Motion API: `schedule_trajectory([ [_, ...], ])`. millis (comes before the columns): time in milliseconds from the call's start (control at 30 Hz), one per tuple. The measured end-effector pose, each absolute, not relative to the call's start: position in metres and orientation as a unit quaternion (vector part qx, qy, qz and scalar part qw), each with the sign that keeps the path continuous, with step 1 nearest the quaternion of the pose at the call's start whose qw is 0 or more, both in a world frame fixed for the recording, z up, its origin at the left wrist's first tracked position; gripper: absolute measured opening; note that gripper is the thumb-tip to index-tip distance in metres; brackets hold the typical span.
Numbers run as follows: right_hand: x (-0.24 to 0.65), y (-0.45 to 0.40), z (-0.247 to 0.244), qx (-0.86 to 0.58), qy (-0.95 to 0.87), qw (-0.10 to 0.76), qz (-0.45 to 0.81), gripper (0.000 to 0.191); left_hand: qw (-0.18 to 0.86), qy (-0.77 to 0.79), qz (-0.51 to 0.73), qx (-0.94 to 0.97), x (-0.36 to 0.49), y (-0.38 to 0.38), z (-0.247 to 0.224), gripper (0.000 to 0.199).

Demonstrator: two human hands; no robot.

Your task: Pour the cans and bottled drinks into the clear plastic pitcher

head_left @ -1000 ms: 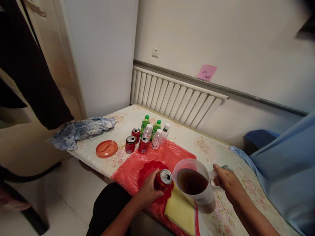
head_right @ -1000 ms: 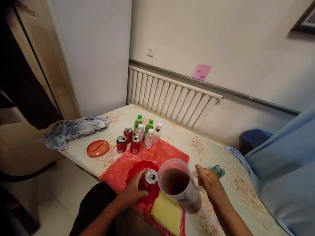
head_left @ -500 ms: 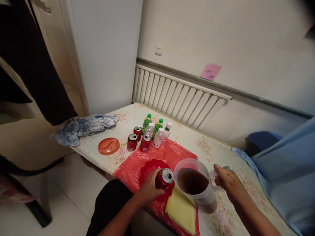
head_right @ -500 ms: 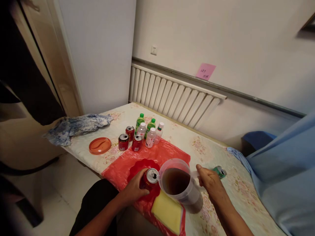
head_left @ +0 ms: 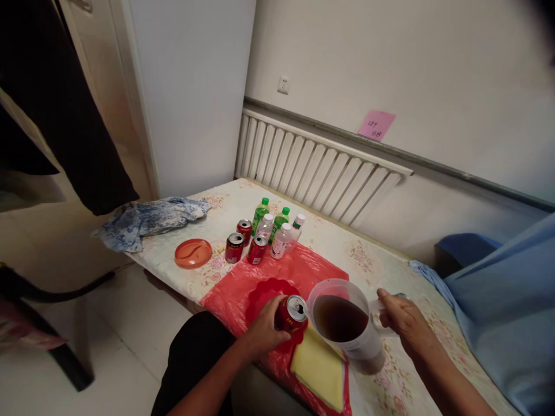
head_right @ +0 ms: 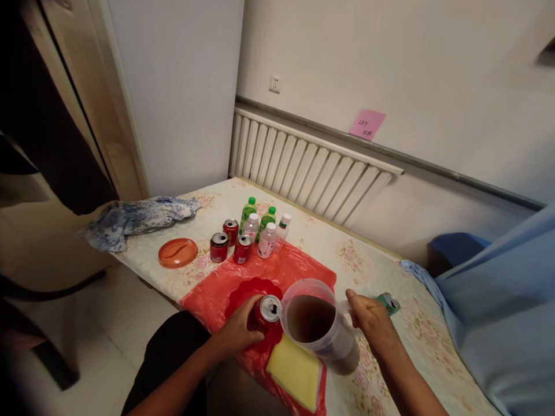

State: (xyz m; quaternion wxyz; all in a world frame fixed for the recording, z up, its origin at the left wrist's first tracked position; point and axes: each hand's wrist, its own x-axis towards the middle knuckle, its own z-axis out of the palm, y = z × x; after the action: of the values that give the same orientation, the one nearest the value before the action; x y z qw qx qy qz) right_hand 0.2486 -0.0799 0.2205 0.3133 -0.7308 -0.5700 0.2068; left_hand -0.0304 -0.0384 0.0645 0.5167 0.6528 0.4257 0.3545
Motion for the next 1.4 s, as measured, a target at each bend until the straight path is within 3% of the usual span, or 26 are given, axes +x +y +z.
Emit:
schedule_trajectory([
  [1400,0.243,-0.077,0.228,-0.730,-0.590,0.286,0.192,0.060,0.499,0.410,0.354,0.676,-0.031,-0.037,0.060,0.080],
])
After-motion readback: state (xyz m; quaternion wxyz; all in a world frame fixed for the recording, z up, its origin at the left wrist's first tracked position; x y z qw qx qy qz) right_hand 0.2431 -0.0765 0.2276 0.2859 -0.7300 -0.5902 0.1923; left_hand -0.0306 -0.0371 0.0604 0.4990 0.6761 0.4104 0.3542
